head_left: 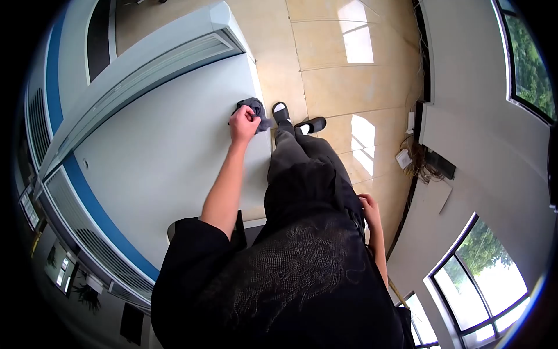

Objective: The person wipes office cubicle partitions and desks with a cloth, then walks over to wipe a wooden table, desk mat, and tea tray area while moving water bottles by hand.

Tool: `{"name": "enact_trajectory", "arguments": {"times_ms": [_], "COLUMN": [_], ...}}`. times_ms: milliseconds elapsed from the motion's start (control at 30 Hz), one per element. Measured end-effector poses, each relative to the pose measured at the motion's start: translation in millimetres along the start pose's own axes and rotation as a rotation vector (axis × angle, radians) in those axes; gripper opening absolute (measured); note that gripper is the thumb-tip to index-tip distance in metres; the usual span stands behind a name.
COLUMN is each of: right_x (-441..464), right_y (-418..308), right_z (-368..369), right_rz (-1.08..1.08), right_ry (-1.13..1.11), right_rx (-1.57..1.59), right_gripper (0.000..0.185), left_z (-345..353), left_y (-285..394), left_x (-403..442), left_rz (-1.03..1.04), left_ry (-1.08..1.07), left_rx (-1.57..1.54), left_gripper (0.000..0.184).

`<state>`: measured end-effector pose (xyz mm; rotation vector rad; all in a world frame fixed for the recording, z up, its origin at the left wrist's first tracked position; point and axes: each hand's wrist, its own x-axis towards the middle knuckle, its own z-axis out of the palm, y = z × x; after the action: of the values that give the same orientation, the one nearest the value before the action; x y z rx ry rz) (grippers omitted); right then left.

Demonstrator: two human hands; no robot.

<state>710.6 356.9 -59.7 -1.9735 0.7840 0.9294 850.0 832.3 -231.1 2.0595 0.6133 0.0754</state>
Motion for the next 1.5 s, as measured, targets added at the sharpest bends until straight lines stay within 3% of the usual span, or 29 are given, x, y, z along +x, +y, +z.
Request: {"name": "enact_trajectory", "arguments": {"times_ms": [100,300,367,433,500,700,900,967,1033,1100,1233,1500], "right_x": [-2,-12,-9,3,9,6,8,6,8,6,2,-21], "right_y": [-18,-24,-22,-3,20,15,78,88,108,109,104,79], "right_z": [-1,-9,-5,-2,1,3,12,17,19,21,18,22], "right_rz": [-0.056,0.161,0.146,0.108,0.036,0.037,0.044,0.069,0.021,0.01,0.121,0.118], "right_ry": [-0.008,-0.015,-0.038,-0.026,-0.01,0.039,0.029,0.032,0.016,-0.016,-0.027,0.02], "right_rx": [-0.064,0.099,0.073,0.069,0.071,0.174,0.202,0.237,0.275,0.3,0.291,0.256], "right_gripper": [0.027,0.026,0.026,0.026,0.026,0.026,0.027,0.027,0.027,0.027,0.028,0.027], "left_z": [-17,-11,-13,-12,-13,-29,-30,-26,-30,-34,-22,-58], "left_y": [7,-3,8,3,-1,-9,4,5,24,20,20,3], "left_x": [34,123,118,106,89,42,80,106,129,146,125,44], "left_rz": [-0.021,-0.028,-0.173,0.032,0.103,-0.001,-0.23,-0.22,-0.239,-0.194,-0.184,-0.164], "left_ry": [-0.131,0.071,0.058,0.048,-0.014,-0.066,-0.008,0.005,-0.113,-0.203,-0.092,-0.315], "left_rx": [0.123,0.019,-0.079,0.007,0.05,0.184,0.376,0.452,0.547,0.571,0.597,0.681], "left_gripper": [0.016,0.02,0.02,0.031,0.032,0.032,0.045,0.046,0.048,0.05,0.045,0.04]}}
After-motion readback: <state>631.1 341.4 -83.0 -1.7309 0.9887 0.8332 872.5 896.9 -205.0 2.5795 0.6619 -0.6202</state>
